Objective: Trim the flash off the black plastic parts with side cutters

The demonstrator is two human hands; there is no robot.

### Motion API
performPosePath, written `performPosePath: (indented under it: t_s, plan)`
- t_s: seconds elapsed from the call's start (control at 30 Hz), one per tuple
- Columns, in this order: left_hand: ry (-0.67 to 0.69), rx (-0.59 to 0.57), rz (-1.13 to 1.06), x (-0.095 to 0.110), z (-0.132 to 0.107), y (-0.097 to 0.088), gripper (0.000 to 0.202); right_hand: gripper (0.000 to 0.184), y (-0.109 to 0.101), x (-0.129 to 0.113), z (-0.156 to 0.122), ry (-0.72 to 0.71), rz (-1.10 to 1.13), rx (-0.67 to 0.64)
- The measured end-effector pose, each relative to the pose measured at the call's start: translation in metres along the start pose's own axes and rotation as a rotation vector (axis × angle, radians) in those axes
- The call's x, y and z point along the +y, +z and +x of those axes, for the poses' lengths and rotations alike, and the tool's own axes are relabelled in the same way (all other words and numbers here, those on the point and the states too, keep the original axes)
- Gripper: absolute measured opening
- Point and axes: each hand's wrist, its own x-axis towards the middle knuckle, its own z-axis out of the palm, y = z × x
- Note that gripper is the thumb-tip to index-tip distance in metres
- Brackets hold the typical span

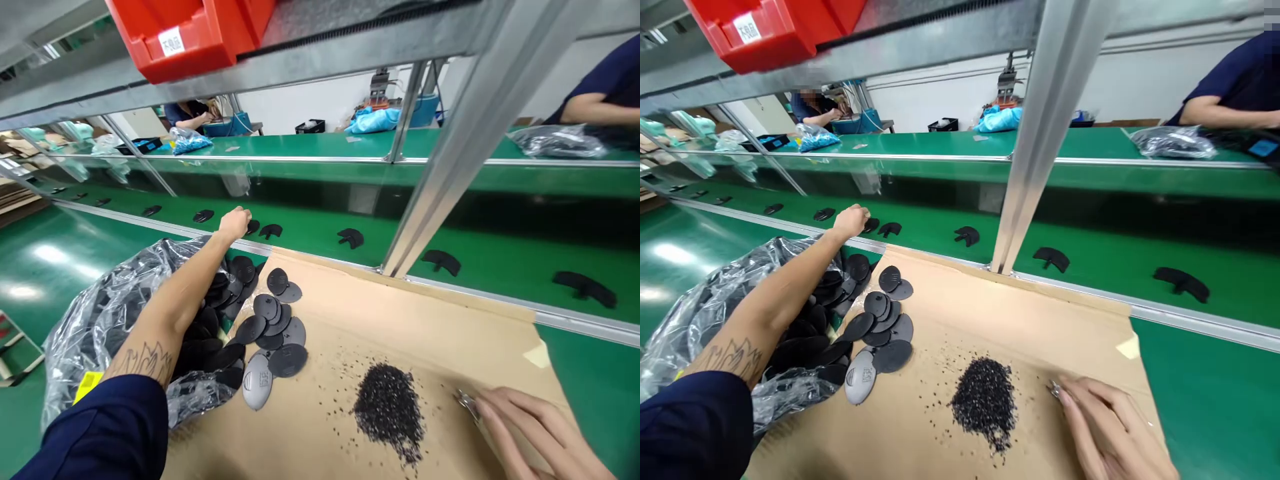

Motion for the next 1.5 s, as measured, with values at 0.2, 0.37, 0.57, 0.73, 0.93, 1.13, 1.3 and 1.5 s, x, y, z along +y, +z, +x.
performPosePath:
  t_s: [0.2,0.37,0.57,0.73,0.93,1.13,1.3,1.5]
  plan:
    - [-0.015,-0.031,-0.105,0.055,-0.043,-0.005,0.032,0.016,-0.005,-0.022,0.014,-0.087,-0.015,-0.061]
    - [0.097,0.026,-0.206,0.072,-0.084,-0.042,0.022,0.014,-0.002,-0.034,0.010,-0.211,-0.020,-0.004]
    - [0.587,-0.107,-0.398,0.107,-0.194,-0.078,0.015,0.047,0.006,-0.063,0.003,-0.319,-0.027,0.001]
    - [1.134,-0.368,-0.713,0.145,-0.307,-0.053,0.007,0.056,0.013,-0.078,-0.008,-0.425,0.043,-0.152]
    - [0.955,-0.216,-0.322,0.115,-0.306,-0.028,0.021,0.028,0.015,-0.082,-0.015,-0.144,0.335,-0.180]
    - [0.724,-0.167,-0.020,0.065,-0.282,-0.010,0.033,0.033,0.011,-0.089,-0.012,0.351,0.642,-0.252]
    - [0.784,-0.177,-0.409,0.079,-0.295,-0.003,0.012,0.043,0.016,-0.093,-0.016,0.579,0.938,-0.297]
    - [0.673,-0.364,-1.288,0.138,-0.322,-0.002,0.038,0.044,0.014,-0.099,-0.014,0.697,1.061,-0.381]
